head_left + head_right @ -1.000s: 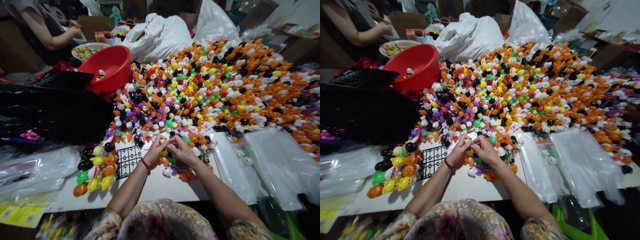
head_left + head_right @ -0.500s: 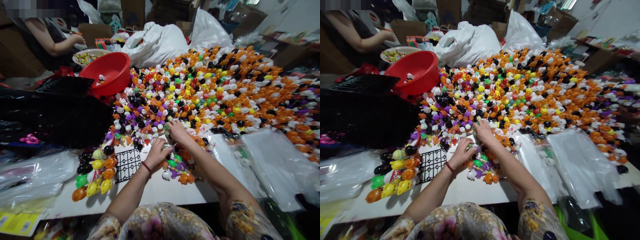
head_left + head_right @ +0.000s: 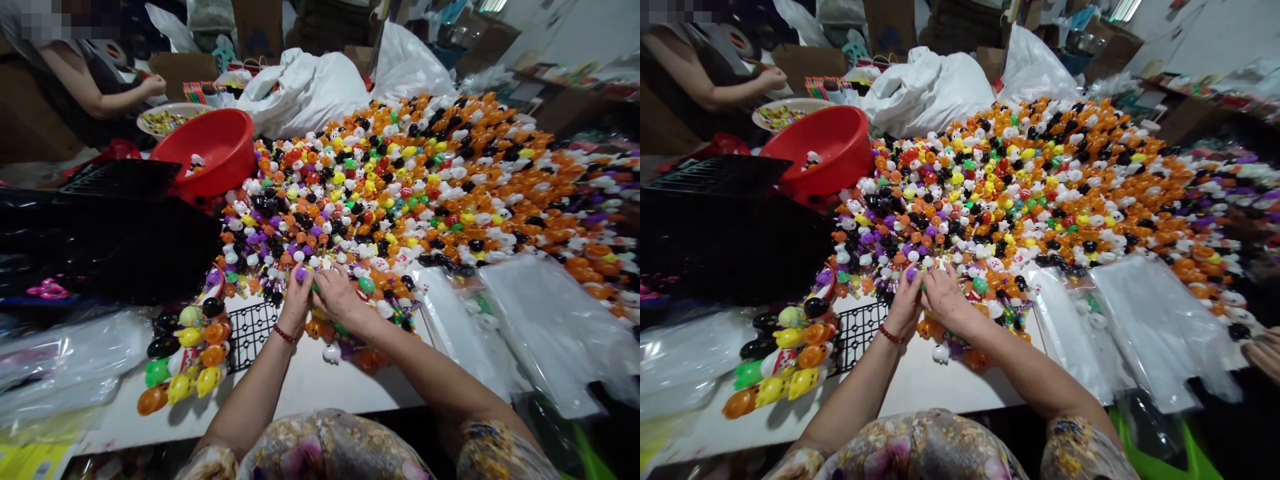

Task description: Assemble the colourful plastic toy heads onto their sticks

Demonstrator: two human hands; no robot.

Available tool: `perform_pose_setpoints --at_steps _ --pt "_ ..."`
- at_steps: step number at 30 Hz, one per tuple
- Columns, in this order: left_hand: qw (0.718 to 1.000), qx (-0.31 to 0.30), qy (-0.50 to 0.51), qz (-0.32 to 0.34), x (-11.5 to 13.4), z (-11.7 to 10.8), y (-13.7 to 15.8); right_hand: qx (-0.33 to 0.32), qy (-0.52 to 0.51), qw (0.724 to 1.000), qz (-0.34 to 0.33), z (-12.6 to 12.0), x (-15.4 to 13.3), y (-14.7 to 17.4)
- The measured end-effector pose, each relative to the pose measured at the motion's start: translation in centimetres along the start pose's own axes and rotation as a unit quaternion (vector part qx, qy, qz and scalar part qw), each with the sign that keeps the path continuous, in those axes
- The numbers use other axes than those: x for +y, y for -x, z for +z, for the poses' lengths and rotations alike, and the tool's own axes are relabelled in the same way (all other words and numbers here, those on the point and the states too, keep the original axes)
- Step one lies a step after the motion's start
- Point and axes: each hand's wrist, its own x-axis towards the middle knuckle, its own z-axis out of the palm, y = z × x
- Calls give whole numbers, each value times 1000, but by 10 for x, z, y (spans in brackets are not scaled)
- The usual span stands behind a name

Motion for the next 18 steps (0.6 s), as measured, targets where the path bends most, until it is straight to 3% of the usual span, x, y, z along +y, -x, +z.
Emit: perform_pose_setpoints --at_steps 4,11,14,18 --pt "1000 -11 28 -1 1 1 -1 19 -91 994 52 -3 22 5" --pt "999 4 38 27 8 -1 0 -56 108 965 233 -29 109 -20" --pt "997 -6 51 58 11 -2 1 -64 98 959 259 -31 112 -19" --pt "998 -25 54 35 10 -2 -1 37 -21 961 272 -35 92 -7"
